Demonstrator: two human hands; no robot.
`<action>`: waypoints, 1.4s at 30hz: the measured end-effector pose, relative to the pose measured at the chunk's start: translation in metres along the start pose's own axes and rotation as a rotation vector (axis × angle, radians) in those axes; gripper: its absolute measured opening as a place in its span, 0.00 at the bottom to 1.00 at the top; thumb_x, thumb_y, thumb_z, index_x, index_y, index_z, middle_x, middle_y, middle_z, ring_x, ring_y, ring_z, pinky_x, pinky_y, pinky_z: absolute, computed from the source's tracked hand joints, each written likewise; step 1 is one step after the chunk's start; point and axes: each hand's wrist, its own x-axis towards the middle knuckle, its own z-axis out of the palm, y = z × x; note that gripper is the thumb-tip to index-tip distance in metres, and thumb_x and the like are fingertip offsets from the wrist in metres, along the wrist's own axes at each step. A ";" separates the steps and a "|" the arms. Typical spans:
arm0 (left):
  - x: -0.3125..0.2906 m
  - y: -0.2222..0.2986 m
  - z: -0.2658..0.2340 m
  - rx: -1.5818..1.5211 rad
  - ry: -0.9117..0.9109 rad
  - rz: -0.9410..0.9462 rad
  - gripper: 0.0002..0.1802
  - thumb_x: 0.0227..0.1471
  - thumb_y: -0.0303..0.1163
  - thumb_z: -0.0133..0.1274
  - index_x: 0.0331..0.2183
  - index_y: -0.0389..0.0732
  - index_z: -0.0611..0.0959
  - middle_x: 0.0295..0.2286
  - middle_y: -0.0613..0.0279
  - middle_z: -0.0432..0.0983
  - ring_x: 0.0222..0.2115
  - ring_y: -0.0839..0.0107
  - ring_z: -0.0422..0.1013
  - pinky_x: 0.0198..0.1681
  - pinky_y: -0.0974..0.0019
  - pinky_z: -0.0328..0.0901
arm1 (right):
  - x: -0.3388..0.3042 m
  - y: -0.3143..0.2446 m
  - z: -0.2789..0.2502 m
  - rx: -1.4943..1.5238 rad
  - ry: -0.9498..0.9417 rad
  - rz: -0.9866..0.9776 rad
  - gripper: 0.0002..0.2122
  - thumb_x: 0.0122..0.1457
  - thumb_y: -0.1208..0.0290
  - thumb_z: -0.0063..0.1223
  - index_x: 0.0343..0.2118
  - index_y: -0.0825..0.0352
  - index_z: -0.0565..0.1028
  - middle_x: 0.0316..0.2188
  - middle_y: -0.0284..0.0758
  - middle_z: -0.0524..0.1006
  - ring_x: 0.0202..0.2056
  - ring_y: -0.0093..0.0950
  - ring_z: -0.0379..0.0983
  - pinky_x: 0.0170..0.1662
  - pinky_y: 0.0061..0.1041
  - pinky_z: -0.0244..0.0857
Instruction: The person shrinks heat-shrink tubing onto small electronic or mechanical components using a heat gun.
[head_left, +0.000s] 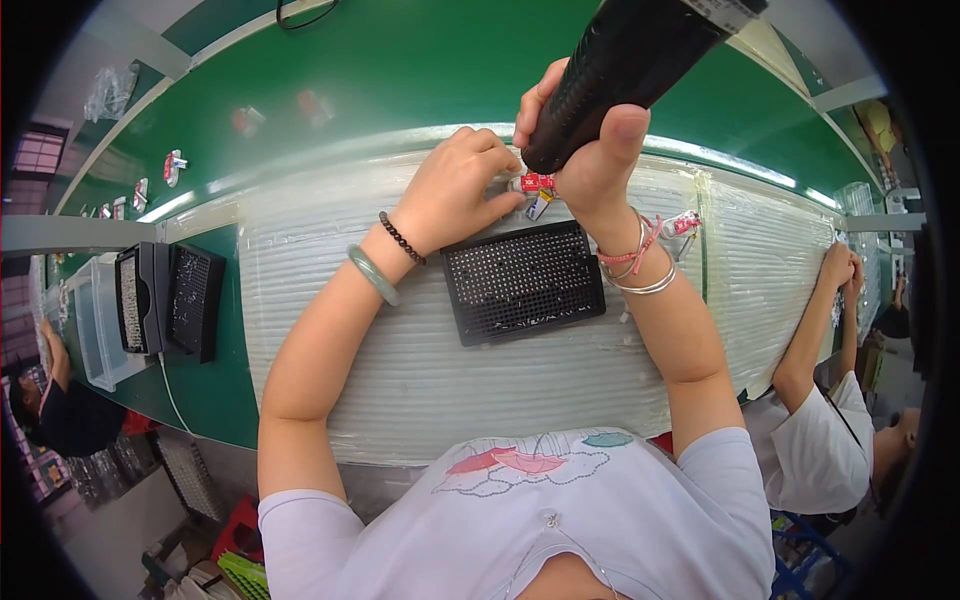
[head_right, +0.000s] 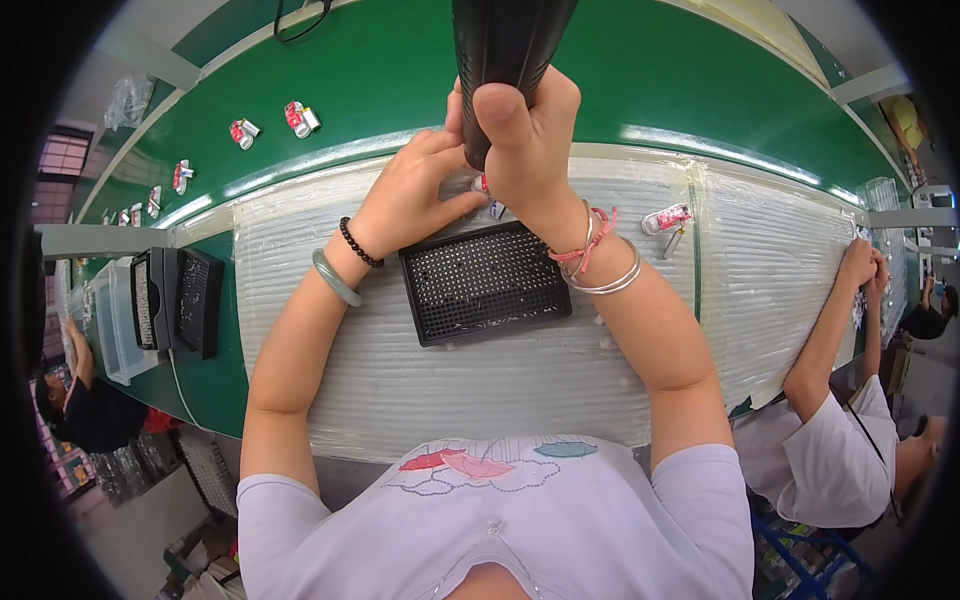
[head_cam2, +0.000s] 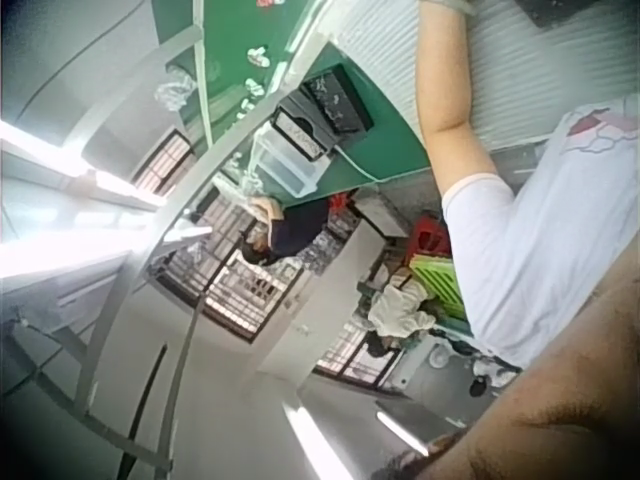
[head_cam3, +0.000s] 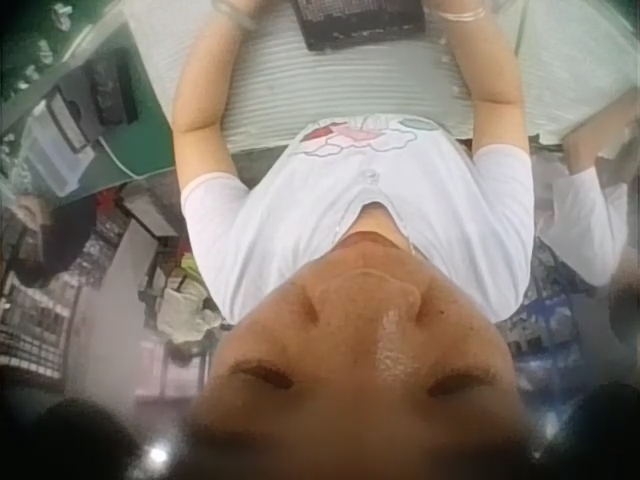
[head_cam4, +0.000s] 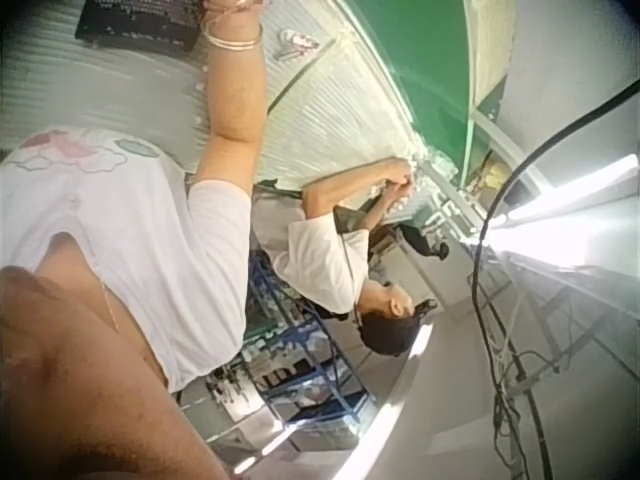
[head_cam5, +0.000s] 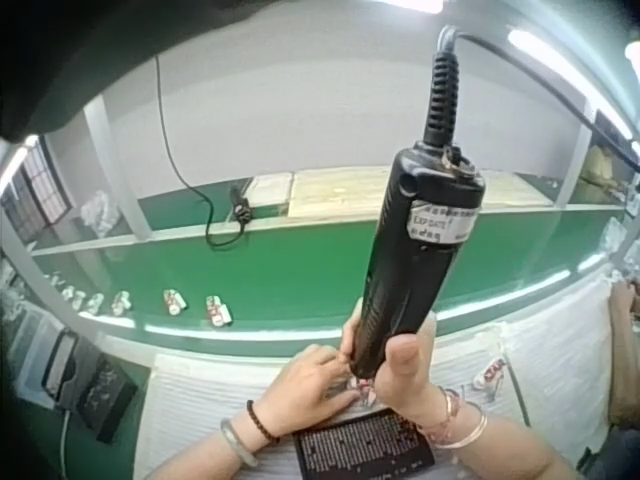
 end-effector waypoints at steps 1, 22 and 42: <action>0.000 0.000 -0.001 0.001 0.000 -0.002 0.14 0.37 0.34 0.62 0.27 0.38 0.79 0.28 0.60 0.72 0.32 0.61 0.66 0.37 0.62 0.64 | 0.000 0.000 0.001 0.002 0.000 0.001 0.31 0.49 0.38 0.49 0.23 0.72 0.69 0.13 0.33 0.69 0.15 0.19 0.65 0.17 0.16 0.57; 0.000 -0.002 0.003 0.008 0.009 -0.025 0.09 0.36 0.33 0.61 0.22 0.40 0.81 0.27 0.62 0.71 0.32 0.63 0.66 0.37 0.64 0.64 | 0.001 0.005 0.006 -0.132 0.036 0.050 0.31 0.50 0.38 0.47 0.17 0.69 0.67 0.10 0.30 0.67 0.13 0.18 0.65 0.16 0.16 0.56; -0.005 -0.083 -0.081 0.685 0.379 -0.575 0.19 0.44 0.43 0.56 0.31 0.35 0.77 0.27 0.51 0.75 0.31 0.55 0.72 0.34 0.57 0.67 | 0.030 -0.080 -0.011 0.158 0.084 -0.173 0.48 0.34 0.17 0.23 0.25 0.71 0.68 0.15 0.41 0.69 0.16 0.31 0.67 0.19 0.26 0.64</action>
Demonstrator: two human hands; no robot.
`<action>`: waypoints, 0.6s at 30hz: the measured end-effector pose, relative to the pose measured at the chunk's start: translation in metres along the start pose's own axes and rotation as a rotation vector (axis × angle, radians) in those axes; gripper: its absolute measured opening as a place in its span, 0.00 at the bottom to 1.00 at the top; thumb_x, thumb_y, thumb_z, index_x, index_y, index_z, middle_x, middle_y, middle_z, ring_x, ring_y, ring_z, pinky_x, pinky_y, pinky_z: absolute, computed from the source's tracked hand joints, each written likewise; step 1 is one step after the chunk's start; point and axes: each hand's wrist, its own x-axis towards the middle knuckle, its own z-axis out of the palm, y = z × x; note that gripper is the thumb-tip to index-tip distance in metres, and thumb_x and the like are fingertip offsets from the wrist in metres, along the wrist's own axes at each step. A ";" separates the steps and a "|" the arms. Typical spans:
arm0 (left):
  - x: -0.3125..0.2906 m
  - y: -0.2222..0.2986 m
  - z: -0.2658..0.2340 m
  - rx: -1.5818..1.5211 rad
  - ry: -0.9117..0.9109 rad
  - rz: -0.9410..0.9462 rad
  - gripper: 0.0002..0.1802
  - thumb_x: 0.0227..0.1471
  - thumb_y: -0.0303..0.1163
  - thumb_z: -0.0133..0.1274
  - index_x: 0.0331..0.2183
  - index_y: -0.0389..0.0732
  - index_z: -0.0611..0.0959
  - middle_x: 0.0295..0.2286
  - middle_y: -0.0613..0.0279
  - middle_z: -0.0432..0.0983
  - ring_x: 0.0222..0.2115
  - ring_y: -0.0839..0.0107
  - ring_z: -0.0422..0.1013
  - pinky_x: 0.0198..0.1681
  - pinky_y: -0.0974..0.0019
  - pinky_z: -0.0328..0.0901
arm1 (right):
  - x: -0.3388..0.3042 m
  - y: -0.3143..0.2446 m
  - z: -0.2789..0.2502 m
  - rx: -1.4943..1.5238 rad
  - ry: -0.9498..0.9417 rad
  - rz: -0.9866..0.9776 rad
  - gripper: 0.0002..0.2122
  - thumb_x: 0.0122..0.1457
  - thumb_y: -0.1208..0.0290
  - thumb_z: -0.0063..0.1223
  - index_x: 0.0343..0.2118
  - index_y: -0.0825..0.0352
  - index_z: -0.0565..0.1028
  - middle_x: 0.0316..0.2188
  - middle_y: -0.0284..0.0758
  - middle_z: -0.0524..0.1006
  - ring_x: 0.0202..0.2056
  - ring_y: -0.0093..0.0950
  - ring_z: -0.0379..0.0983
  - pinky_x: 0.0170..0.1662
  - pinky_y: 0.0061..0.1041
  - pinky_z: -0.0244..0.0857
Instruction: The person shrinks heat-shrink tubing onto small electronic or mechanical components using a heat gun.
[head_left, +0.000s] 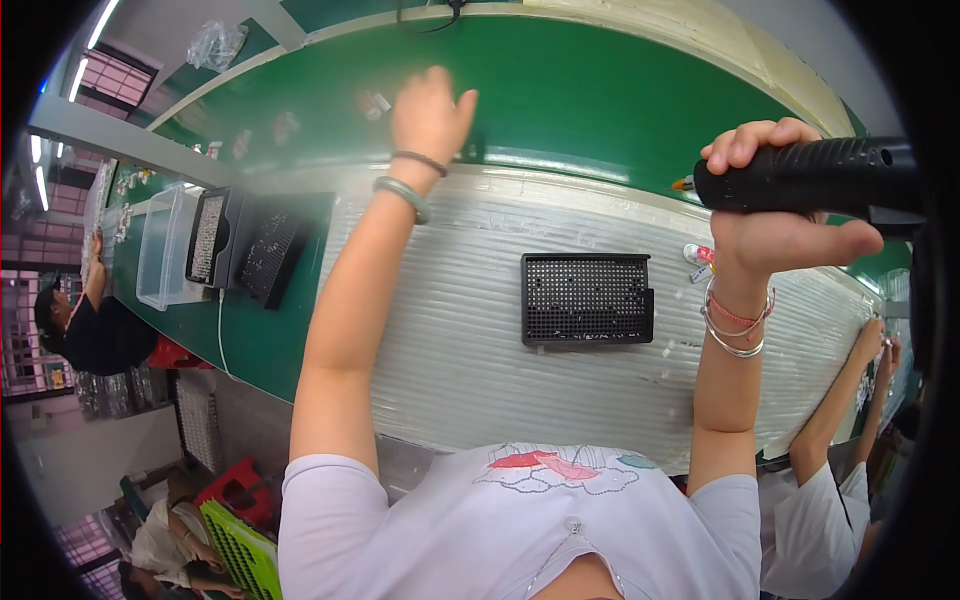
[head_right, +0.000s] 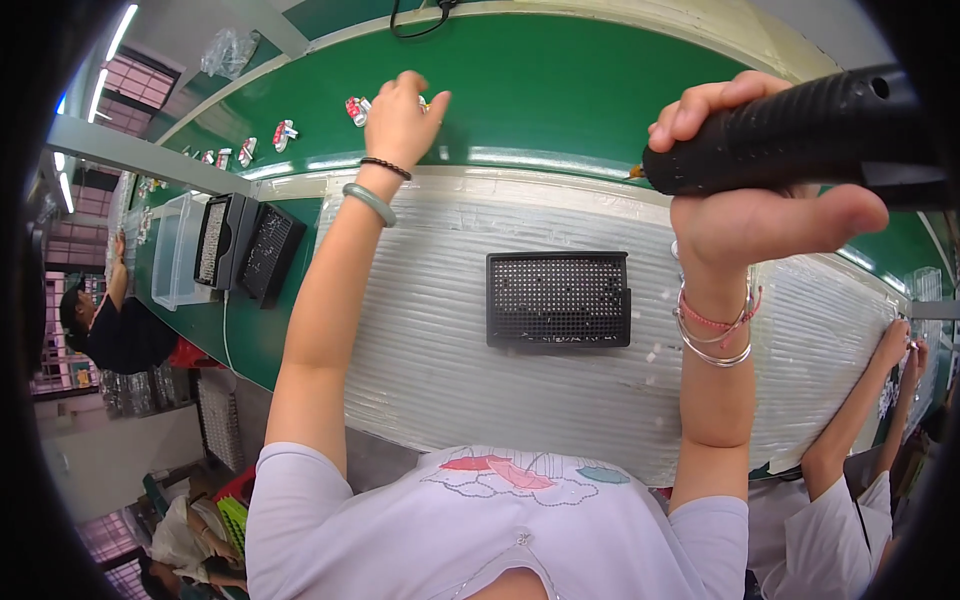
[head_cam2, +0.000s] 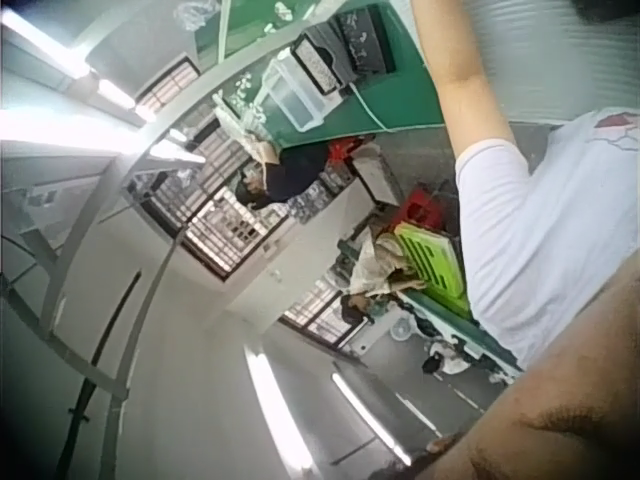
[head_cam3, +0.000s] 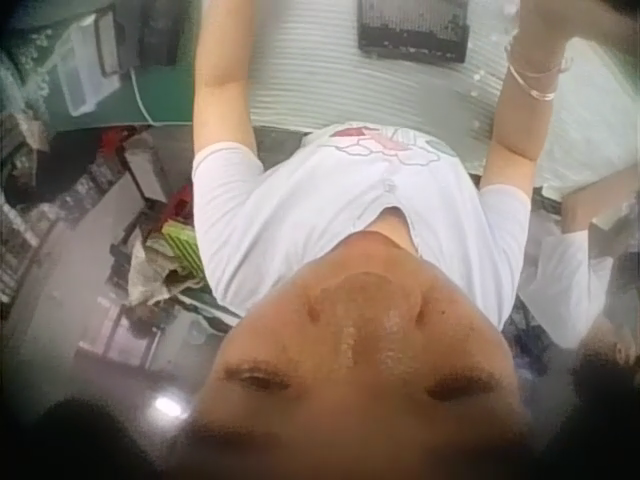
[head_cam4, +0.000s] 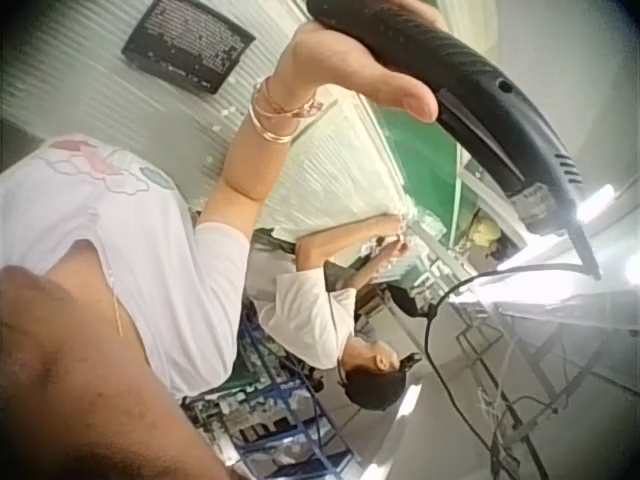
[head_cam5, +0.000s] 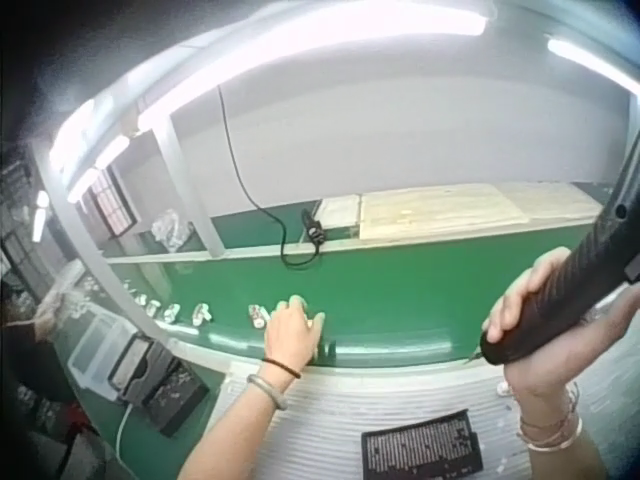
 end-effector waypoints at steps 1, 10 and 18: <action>-0.002 -0.007 -0.001 -0.011 -0.043 -0.089 0.20 0.42 0.41 0.58 0.31 0.36 0.74 0.29 0.45 0.73 0.29 0.51 0.72 0.32 0.55 0.68 | 0.000 0.003 0.000 0.008 -0.011 0.016 0.48 0.35 0.18 0.22 0.25 0.71 0.68 0.15 0.41 0.69 0.15 0.30 0.67 0.19 0.26 0.64; -0.013 -0.018 0.017 -0.304 -0.122 0.227 0.15 0.43 0.32 0.55 0.38 0.45 0.77 0.29 0.54 0.73 0.34 0.54 0.69 0.38 0.57 0.65 | -0.020 0.002 0.004 -0.104 -0.002 0.106 0.47 0.37 0.19 0.20 0.26 0.70 0.68 0.13 0.38 0.69 0.15 0.27 0.68 0.17 0.22 0.65; -0.008 0.011 0.031 -0.234 -0.086 0.156 0.11 0.43 0.32 0.55 0.33 0.43 0.78 0.27 0.55 0.74 0.29 0.54 0.70 0.32 0.56 0.66 | -0.042 -0.010 -0.006 -0.247 -0.026 0.236 0.45 0.38 0.20 0.24 0.30 0.69 0.67 0.15 0.35 0.69 0.16 0.23 0.68 0.18 0.19 0.64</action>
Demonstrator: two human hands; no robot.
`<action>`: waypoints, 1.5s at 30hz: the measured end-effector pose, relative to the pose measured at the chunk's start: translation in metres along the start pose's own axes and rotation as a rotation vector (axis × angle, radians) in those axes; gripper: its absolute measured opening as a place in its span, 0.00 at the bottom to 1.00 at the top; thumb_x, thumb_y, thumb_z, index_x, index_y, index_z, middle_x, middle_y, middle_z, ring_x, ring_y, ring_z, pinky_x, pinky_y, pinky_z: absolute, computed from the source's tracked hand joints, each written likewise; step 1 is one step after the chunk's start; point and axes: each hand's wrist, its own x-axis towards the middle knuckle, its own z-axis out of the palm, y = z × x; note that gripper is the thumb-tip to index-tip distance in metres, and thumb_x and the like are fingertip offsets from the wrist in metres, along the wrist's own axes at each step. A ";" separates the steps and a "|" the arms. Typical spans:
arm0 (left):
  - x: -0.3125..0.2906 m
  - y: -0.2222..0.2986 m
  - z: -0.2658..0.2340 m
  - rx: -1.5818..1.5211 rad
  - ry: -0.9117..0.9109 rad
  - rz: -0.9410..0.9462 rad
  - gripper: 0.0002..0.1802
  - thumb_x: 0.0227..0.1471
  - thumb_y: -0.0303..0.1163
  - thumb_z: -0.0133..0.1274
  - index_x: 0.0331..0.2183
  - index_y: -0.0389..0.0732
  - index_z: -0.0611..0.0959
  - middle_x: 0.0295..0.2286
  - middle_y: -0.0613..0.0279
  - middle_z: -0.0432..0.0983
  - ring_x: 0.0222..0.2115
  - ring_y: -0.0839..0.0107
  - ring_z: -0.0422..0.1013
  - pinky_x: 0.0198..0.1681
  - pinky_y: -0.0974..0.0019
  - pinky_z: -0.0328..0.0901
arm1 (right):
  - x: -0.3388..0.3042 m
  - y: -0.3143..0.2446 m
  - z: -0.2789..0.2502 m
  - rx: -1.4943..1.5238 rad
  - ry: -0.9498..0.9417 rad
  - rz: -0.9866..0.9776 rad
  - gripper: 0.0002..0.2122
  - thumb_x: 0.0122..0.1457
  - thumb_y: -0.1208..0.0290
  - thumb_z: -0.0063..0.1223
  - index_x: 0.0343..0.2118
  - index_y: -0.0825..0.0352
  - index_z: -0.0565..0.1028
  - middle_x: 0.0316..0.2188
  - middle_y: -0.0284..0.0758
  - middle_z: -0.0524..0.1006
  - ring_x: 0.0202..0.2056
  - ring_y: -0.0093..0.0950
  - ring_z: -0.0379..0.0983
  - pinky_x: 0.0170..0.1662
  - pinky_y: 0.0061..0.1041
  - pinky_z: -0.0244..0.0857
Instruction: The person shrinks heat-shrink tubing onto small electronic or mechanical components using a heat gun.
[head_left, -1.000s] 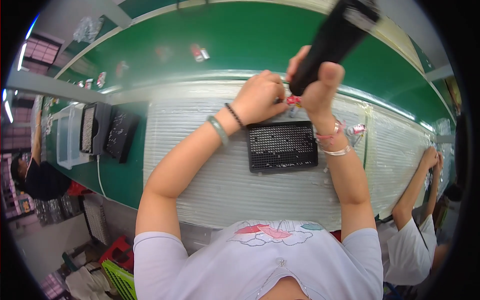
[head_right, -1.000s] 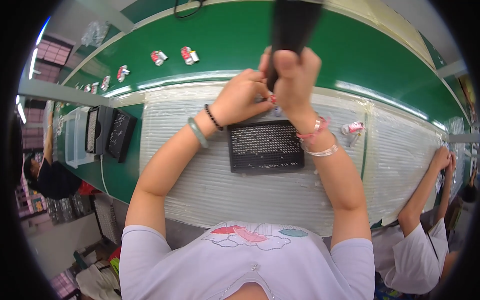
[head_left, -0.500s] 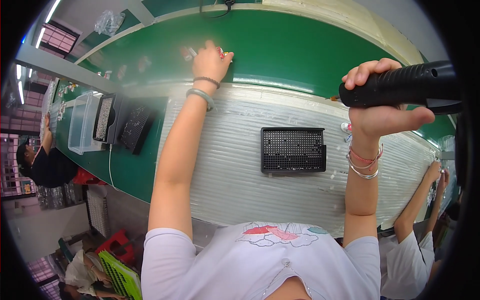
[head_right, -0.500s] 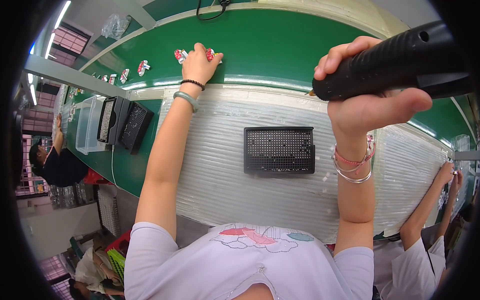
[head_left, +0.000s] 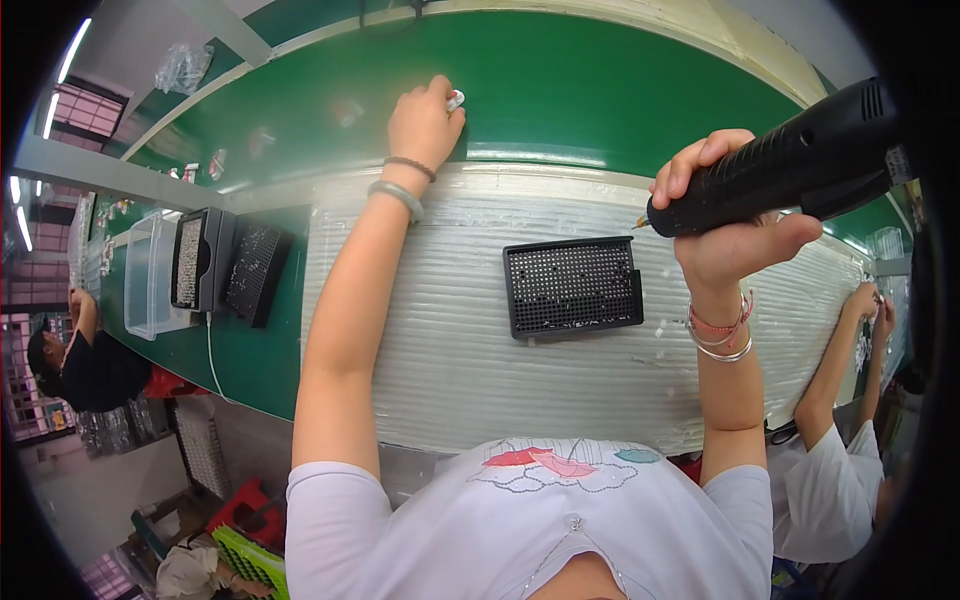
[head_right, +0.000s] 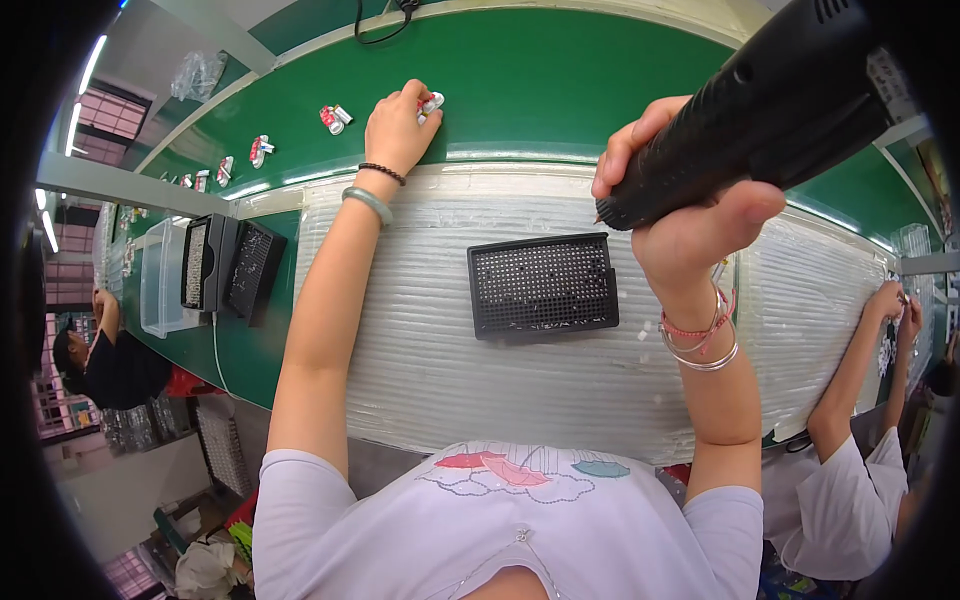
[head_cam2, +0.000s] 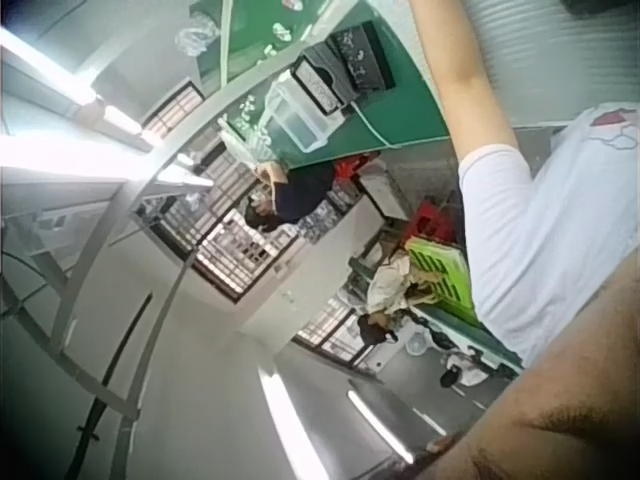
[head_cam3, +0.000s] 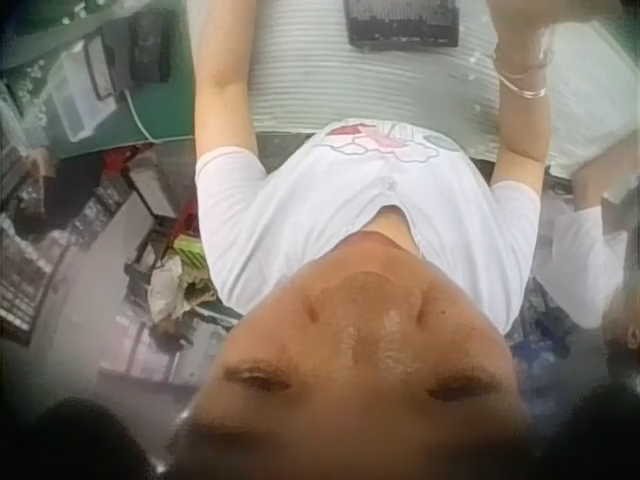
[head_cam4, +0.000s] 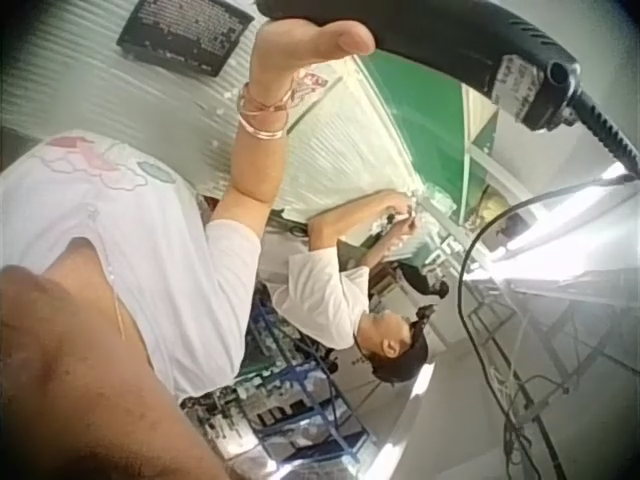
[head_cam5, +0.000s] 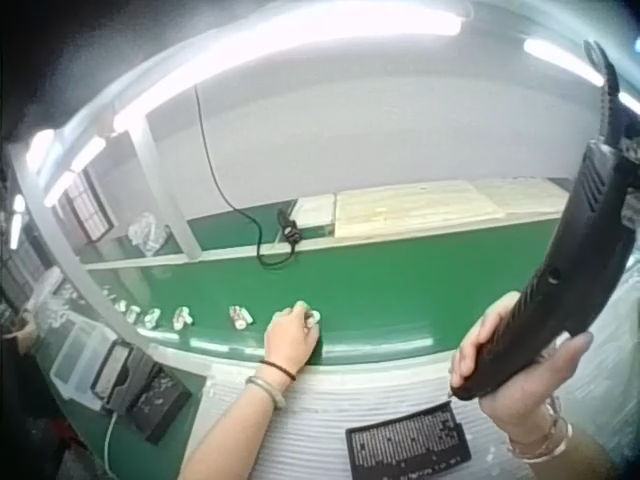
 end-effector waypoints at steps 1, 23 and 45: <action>0.003 0.003 0.006 0.064 0.042 -0.025 0.10 0.42 0.31 0.54 0.32 0.42 0.77 0.26 0.54 0.75 0.28 0.54 0.71 0.31 0.56 0.66 | -0.003 -0.001 -0.001 -0.009 0.008 0.001 0.45 0.38 0.20 0.24 0.30 0.69 0.67 0.15 0.35 0.69 0.16 0.23 0.68 0.18 0.19 0.64; -0.046 0.101 -0.005 -0.697 -0.455 0.435 0.14 0.44 0.23 0.49 0.35 0.45 0.82 0.27 0.62 0.75 0.32 0.62 0.69 0.37 0.63 0.65 | -0.034 0.034 -0.009 -0.098 0.119 0.084 0.45 0.36 0.20 0.30 0.31 0.70 0.64 0.16 0.37 0.68 0.17 0.27 0.67 0.21 0.23 0.65; -0.046 0.102 -0.008 -0.700 -0.444 0.443 0.16 0.43 0.21 0.47 0.35 0.44 0.82 0.27 0.60 0.74 0.31 0.61 0.68 0.35 0.63 0.65 | -0.037 0.042 -0.009 -0.160 0.025 0.141 0.42 0.37 0.22 0.37 0.31 0.69 0.64 0.17 0.35 0.68 0.18 0.25 0.68 0.21 0.21 0.65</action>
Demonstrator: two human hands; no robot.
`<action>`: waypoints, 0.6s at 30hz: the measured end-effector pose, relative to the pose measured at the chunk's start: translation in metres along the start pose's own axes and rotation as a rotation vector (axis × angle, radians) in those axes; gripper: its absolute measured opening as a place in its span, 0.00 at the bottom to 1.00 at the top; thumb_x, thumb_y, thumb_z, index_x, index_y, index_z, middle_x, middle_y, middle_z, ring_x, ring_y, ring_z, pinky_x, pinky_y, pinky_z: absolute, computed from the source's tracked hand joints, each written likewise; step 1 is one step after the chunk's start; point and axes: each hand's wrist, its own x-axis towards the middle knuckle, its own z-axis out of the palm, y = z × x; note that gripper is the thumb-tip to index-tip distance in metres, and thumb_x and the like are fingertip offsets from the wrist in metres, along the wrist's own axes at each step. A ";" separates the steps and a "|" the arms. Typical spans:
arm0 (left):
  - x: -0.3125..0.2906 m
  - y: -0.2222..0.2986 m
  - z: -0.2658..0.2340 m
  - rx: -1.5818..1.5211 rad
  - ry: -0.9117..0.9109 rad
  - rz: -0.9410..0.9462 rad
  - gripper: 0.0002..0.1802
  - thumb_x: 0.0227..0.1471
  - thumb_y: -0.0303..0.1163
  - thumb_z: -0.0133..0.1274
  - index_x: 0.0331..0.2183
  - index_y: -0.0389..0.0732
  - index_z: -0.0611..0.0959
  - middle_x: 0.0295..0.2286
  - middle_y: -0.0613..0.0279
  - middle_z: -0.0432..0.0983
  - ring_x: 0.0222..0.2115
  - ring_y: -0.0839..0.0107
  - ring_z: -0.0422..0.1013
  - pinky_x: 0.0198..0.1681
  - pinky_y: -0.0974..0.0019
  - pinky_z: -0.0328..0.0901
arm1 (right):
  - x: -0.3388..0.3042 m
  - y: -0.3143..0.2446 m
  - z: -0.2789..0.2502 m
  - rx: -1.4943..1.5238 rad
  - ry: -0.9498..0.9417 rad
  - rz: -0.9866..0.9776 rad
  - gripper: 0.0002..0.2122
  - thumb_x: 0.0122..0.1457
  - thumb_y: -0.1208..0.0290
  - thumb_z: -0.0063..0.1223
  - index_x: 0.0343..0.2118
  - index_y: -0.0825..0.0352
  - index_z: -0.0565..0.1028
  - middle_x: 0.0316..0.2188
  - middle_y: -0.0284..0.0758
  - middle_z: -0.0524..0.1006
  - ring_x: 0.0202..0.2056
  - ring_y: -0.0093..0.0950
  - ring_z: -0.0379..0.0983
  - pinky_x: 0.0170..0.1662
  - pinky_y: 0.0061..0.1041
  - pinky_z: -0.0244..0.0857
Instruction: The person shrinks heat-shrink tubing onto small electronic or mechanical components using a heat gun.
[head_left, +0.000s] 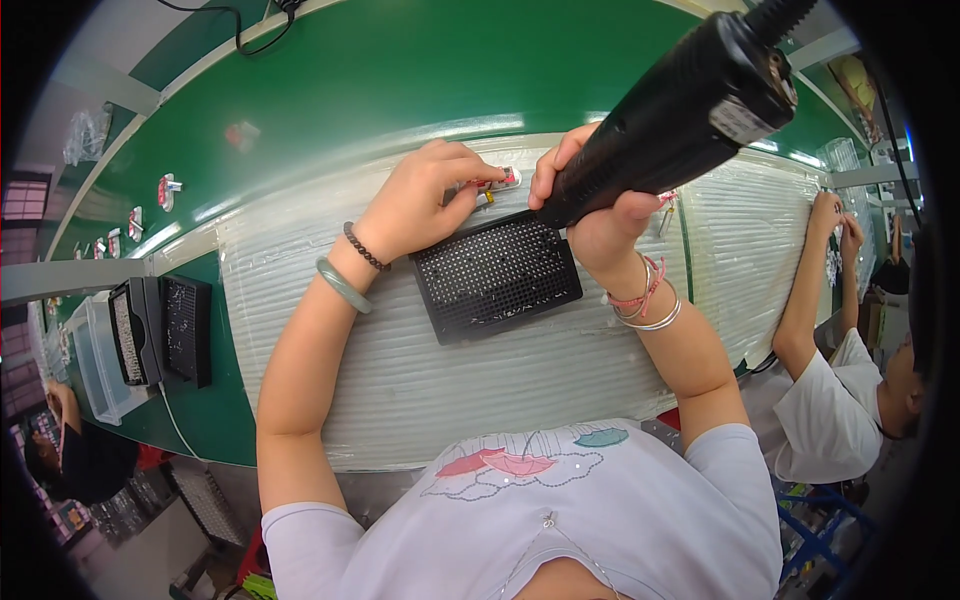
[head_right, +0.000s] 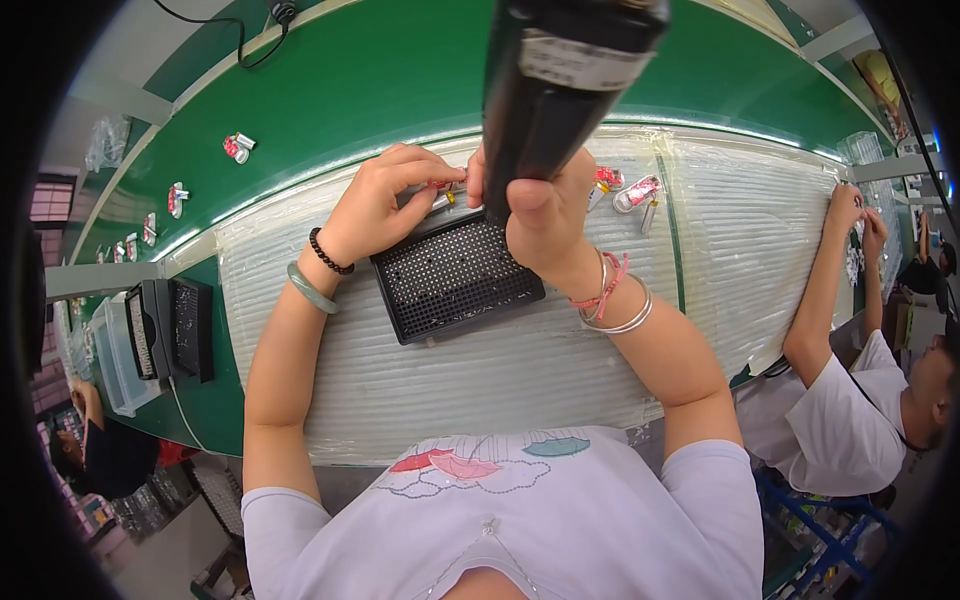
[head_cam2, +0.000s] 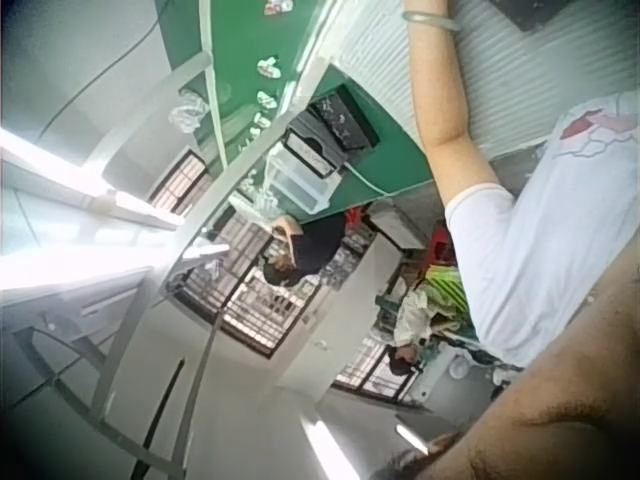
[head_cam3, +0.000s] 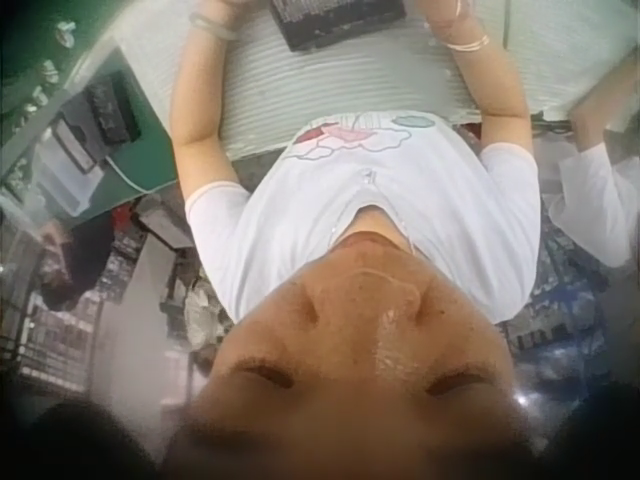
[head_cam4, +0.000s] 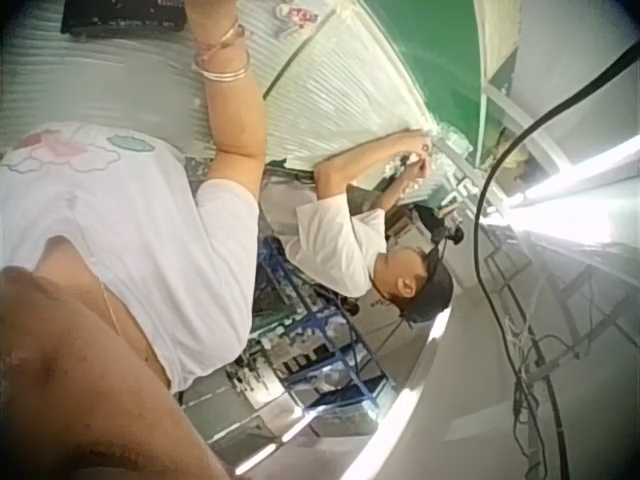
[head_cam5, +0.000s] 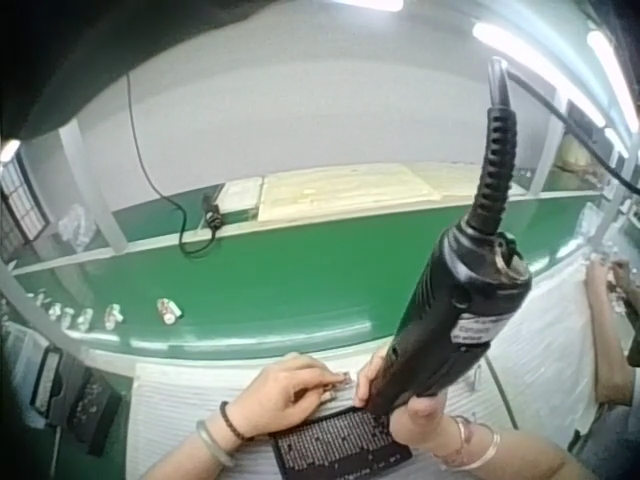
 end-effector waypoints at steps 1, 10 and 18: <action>0.000 0.002 -0.001 -0.003 -0.007 -0.019 0.16 0.43 0.21 0.47 0.35 0.45 0.82 0.27 0.60 0.74 0.31 0.62 0.68 0.35 0.63 0.65 | -0.001 0.000 0.000 -0.013 -0.013 0.017 0.42 0.37 0.22 0.38 0.30 0.69 0.64 0.17 0.35 0.68 0.18 0.25 0.68 0.21 0.21 0.65; 0.001 0.002 -0.004 -0.004 -0.037 -0.038 0.16 0.44 0.22 0.51 0.38 0.44 0.81 0.28 0.59 0.74 0.31 0.61 0.70 0.35 0.63 0.66 | 0.036 -0.034 0.005 -0.022 0.035 -0.088 0.46 0.36 0.19 0.29 0.29 0.70 0.65 0.16 0.38 0.70 0.17 0.26 0.68 0.20 0.22 0.65; 0.001 -0.001 -0.001 0.023 -0.055 -0.026 0.13 0.43 0.22 0.53 0.36 0.39 0.81 0.31 0.57 0.75 0.33 0.60 0.71 0.36 0.63 0.67 | 0.046 0.002 0.003 -0.081 0.029 -0.084 0.44 0.36 0.19 0.29 0.28 0.67 0.66 0.16 0.35 0.69 0.18 0.24 0.67 0.21 0.20 0.63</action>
